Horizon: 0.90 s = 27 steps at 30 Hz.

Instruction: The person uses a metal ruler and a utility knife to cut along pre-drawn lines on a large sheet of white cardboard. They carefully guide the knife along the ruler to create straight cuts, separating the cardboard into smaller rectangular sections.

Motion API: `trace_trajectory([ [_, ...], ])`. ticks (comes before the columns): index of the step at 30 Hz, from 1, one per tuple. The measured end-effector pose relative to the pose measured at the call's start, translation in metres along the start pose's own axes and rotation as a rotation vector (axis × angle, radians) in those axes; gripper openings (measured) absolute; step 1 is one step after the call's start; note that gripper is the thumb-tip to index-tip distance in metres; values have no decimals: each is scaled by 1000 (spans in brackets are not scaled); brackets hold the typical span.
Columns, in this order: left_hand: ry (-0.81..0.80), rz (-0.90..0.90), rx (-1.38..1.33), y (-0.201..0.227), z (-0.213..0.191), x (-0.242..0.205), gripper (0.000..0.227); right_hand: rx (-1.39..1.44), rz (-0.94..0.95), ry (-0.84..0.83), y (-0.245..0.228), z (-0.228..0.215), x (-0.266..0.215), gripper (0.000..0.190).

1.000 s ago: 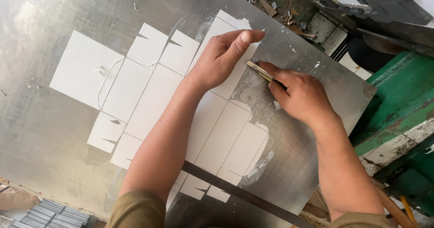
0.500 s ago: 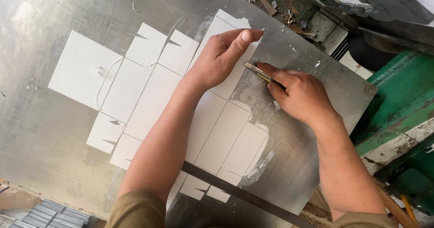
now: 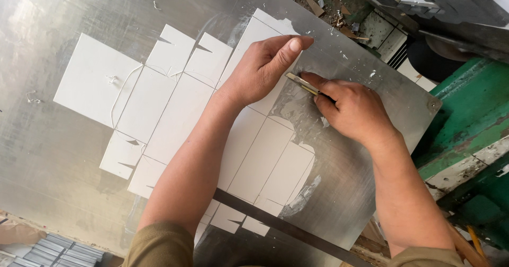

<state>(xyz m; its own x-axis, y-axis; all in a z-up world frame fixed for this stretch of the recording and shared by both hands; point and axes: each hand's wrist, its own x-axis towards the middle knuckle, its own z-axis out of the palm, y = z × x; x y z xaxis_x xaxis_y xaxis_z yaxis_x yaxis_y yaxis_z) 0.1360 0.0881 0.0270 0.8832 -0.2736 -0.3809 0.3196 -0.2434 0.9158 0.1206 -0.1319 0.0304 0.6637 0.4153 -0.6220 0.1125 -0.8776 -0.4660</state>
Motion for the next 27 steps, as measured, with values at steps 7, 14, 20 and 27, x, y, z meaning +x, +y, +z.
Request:
trace_trajectory([
  [7, -7, -3, -11, 0, 0, 0, 75, -13, -31, 48, 7, 3, 0, 61],
  [14, 30, 110, 58, -2, -3, -2, 71, -112, -90, 278, 19, 14, -9, 56],
  [20, 135, 252, 321, -19, -11, -6, 46, -285, -339, 540, 38, 36, -13, 64],
  [27, -23, 297, 483, 2, 9, -28, 47, 398, -269, 411, 51, 46, -30, 57],
])
